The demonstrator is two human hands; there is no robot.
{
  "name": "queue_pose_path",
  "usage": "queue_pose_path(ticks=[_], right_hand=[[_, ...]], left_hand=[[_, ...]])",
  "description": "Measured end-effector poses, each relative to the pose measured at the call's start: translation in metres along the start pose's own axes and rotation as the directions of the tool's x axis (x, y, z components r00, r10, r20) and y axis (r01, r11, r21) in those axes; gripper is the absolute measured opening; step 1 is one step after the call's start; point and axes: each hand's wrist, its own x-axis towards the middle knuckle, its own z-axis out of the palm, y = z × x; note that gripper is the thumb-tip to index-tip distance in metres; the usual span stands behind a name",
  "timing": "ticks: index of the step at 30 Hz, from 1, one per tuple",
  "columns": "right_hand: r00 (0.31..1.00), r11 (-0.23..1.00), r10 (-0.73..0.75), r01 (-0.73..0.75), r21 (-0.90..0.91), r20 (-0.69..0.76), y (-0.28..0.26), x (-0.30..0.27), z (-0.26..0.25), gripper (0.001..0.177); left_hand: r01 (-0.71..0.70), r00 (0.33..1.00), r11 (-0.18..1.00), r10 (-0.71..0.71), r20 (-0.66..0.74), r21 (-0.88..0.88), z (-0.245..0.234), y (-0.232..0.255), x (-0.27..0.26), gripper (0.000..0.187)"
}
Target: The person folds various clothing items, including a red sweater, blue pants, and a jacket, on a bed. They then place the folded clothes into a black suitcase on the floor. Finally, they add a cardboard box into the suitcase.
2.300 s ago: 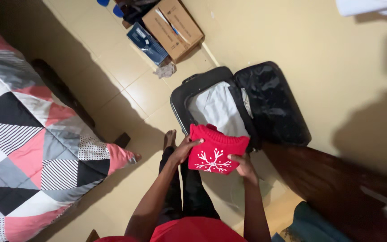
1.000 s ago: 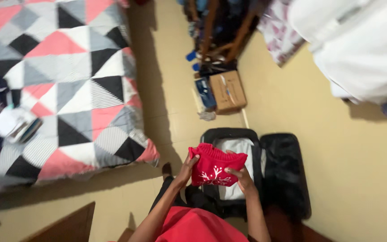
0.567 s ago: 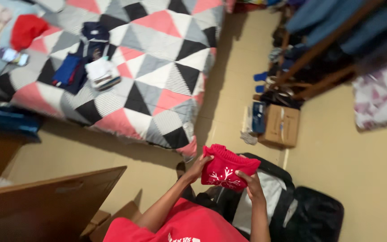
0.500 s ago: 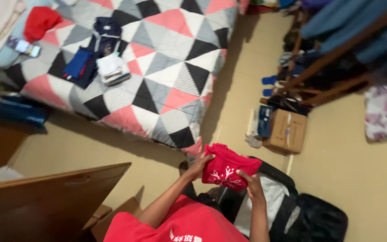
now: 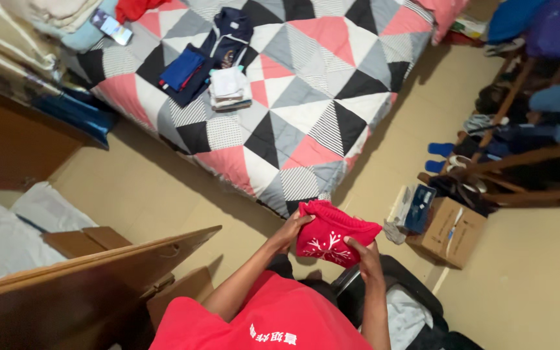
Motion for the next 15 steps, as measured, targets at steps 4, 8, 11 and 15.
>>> queue_pose_path(ticks=[4, 8, 11, 15], right_hand=[[0.998, 0.999, 0.019, -0.016, -0.04, 0.066, -0.009, 0.018, 0.026, 0.082], [0.988, 0.993, 0.072, -0.059, -0.098, 0.135, -0.016, 0.037, 0.043, 0.083], [0.976, 0.989, 0.092, -0.065, -0.136, 0.2, -0.021, 0.052, 0.055, 0.085], [0.953, 0.977, 0.146, -0.096, -0.191, 0.265, -0.035, 0.072, 0.071, 0.085]], left_hand=[[-0.079, 0.997, 0.996, 0.078, -0.025, -0.046, -0.017, 0.016, -0.007, 0.05], [-0.07, 0.984, 0.996, 0.061, -0.17, -0.05, -0.029, 0.021, -0.017, 0.051], [-0.143, 0.968, 0.987, 0.125, -0.217, -0.071, -0.041, 0.018, -0.018, 0.05], [-0.252, 0.929, 0.968, 0.238, -0.284, -0.011, -0.055, 0.017, -0.011, 0.048]])
